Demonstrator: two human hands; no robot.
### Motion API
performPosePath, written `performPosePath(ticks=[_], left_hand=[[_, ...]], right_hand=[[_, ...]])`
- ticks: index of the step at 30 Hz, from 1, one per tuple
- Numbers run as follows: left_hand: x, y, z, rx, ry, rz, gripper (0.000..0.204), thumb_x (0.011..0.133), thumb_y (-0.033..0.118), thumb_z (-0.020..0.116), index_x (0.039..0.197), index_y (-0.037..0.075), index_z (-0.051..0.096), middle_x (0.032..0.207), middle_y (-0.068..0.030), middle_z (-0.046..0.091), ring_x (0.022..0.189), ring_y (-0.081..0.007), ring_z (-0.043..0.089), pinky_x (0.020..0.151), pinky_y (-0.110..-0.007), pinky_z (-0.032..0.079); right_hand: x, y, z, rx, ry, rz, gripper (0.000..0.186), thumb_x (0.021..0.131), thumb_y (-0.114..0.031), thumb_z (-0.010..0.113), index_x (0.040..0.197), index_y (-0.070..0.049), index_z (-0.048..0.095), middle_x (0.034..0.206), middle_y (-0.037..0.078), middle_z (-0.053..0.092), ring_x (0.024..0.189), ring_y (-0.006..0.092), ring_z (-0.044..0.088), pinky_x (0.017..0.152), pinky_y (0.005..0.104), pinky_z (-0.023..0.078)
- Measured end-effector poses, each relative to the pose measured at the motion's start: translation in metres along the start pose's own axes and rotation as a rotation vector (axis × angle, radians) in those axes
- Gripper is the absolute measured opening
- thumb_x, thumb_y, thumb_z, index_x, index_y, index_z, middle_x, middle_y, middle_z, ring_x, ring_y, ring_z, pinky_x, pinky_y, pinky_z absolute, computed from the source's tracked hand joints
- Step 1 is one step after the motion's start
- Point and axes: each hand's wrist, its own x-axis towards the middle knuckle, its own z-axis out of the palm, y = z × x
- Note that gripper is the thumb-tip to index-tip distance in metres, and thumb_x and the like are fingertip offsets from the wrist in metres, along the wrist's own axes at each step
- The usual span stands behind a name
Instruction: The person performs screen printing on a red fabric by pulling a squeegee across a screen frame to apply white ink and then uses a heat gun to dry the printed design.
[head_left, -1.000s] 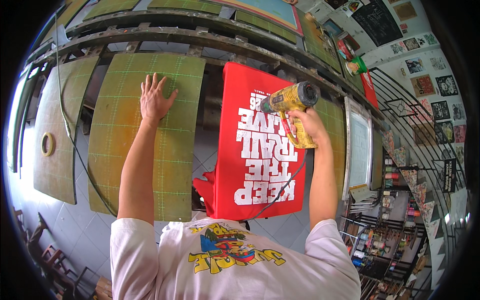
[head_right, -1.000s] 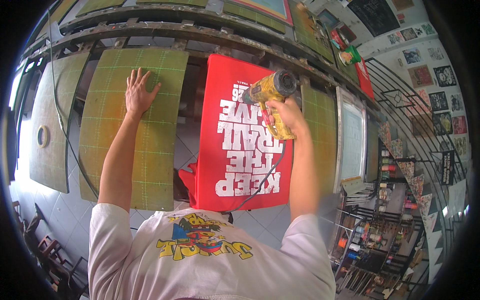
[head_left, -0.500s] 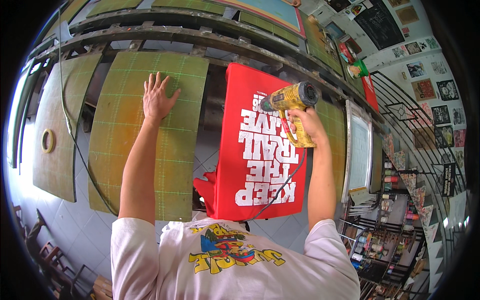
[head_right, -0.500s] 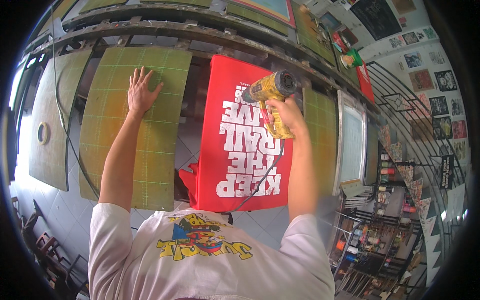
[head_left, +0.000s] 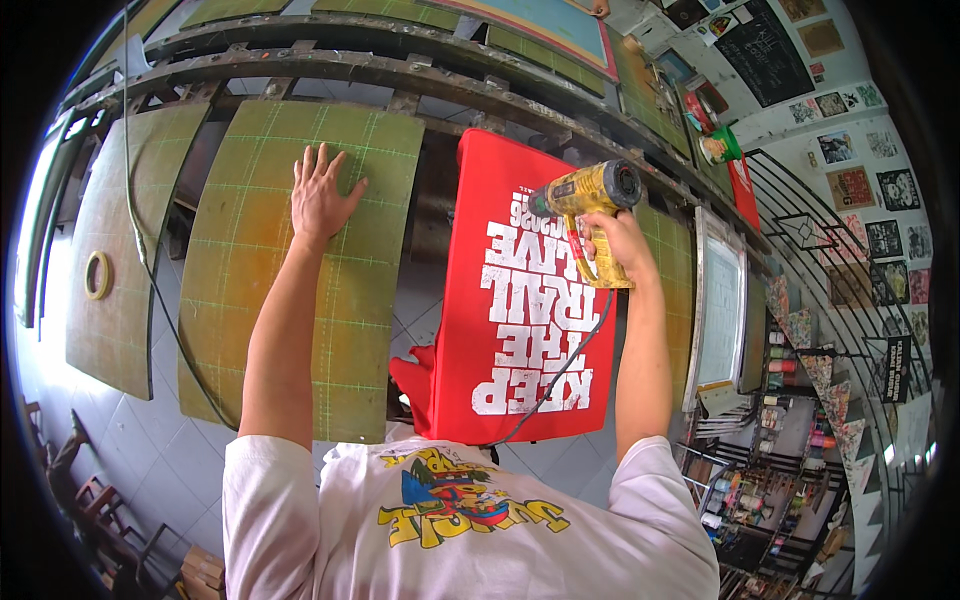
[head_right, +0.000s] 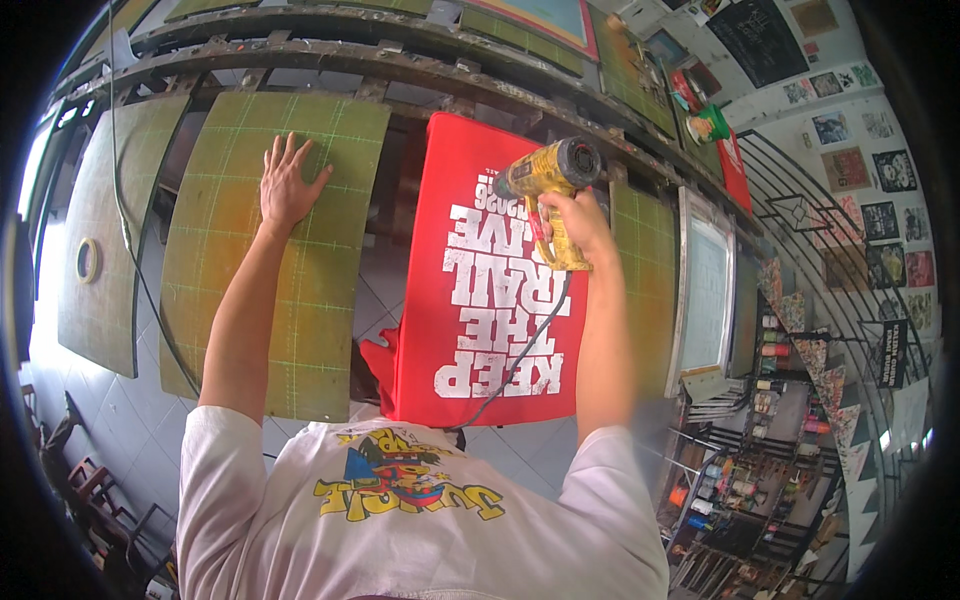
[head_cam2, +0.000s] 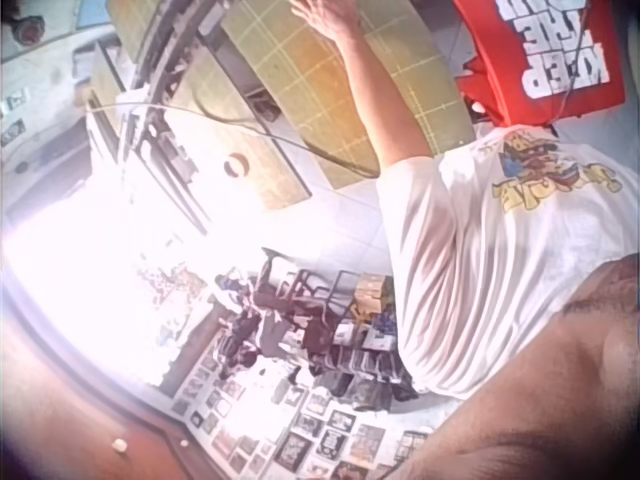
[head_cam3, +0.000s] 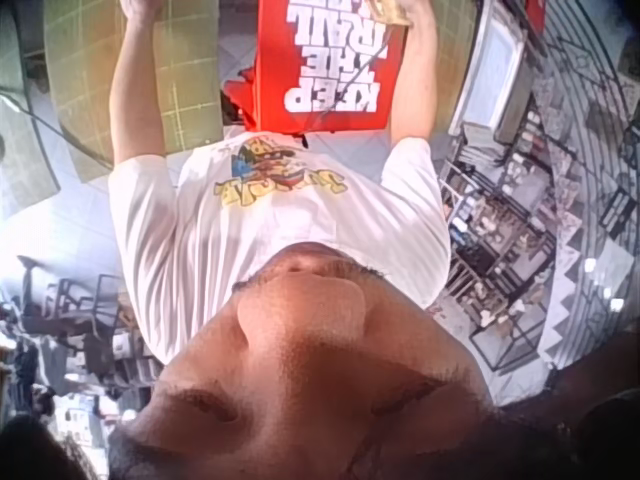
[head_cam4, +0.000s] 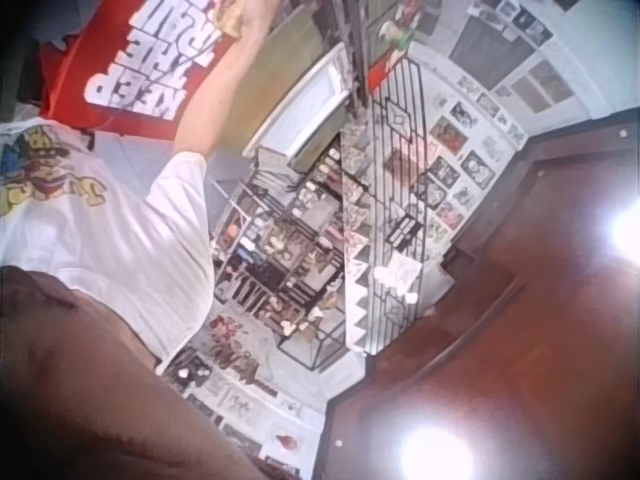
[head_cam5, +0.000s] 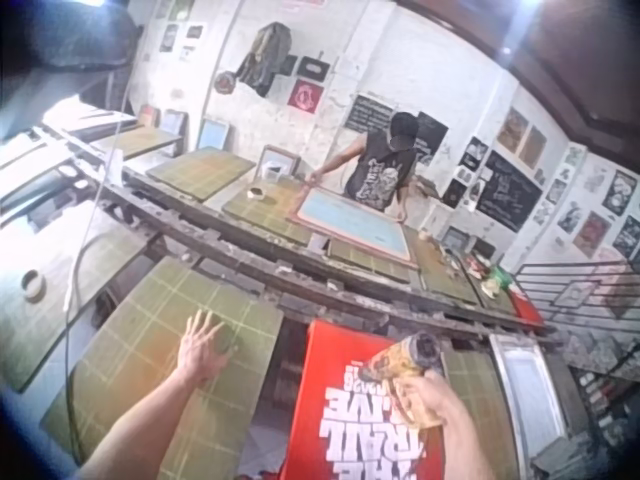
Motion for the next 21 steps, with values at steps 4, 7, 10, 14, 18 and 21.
performPosePath(ticks=[4,7,10,14,18,21], left_hand=[[0.0,0.001,0.0,-0.005,0.01,-0.003,0.069,0.095,0.056,0.065,0.147,0.011,0.059,0.163,-0.0186,0.043,0.155,-0.0394,0.032,0.128,-0.053,0.025],[0.0,0.001,0.0,-0.006,0.015,0.001,0.07,0.094,0.056,0.066,0.147,0.01,0.059,0.163,-0.0187,0.043,0.154,-0.0395,0.032,0.128,-0.053,0.025],[0.0,0.0,-0.001,-0.003,0.021,0.005,0.07,0.094,0.056,0.066,0.147,0.01,0.059,0.162,-0.0188,0.043,0.154,-0.0396,0.033,0.128,-0.053,0.025],[0.0,0.001,-0.002,0.0,0.009,0.002,0.07,0.095,0.056,0.066,0.147,0.011,0.059,0.163,-0.0192,0.043,0.154,-0.0394,0.032,0.128,-0.052,0.025],[0.0,0.003,-0.007,0.023,-0.021,-0.003,0.07,0.096,0.056,0.065,0.149,0.012,0.057,0.163,-0.0197,0.042,0.155,-0.0388,0.031,0.129,-0.051,0.025],[0.0,0.003,-0.007,0.021,-0.023,-0.008,0.069,0.096,0.056,0.065,0.149,0.013,0.057,0.164,-0.0197,0.041,0.155,-0.039,0.031,0.129,-0.05,0.023]], right_hand=[[0.003,0.0,0.001,0.003,-0.023,0.033,0.013,0.097,-0.014,0.064,0.1,-0.001,0.064,0.075,0.004,0.062,0.056,0.0119,0.058,0.051,0.0279,0.047],[0.003,-0.001,0.006,0.013,-0.052,0.023,0.013,0.097,-0.013,0.064,0.101,-0.001,0.063,0.074,0.004,0.062,0.056,0.0123,0.058,0.051,0.0282,0.048],[0.002,-0.006,0.012,0.016,-0.088,0.001,0.014,0.097,-0.012,0.064,0.104,0.0,0.063,0.074,0.004,0.062,0.055,0.0126,0.058,0.051,0.0289,0.048],[-0.001,-0.011,0.016,0.0,-0.093,0.018,0.011,0.095,-0.011,0.065,0.093,-0.001,0.062,0.073,0.006,0.061,0.056,0.0138,0.059,0.052,0.0322,0.049],[-0.008,-0.011,0.017,0.002,-0.088,0.022,0.011,0.095,-0.011,0.065,0.095,0.0,0.062,0.073,0.006,0.061,0.055,0.0139,0.059,0.053,0.0314,0.049],[-0.014,-0.012,0.016,0.011,-0.074,0.021,0.012,0.095,-0.012,0.065,0.096,0.0,0.063,0.072,0.005,0.062,0.055,0.014,0.058,0.053,0.031,0.049]])
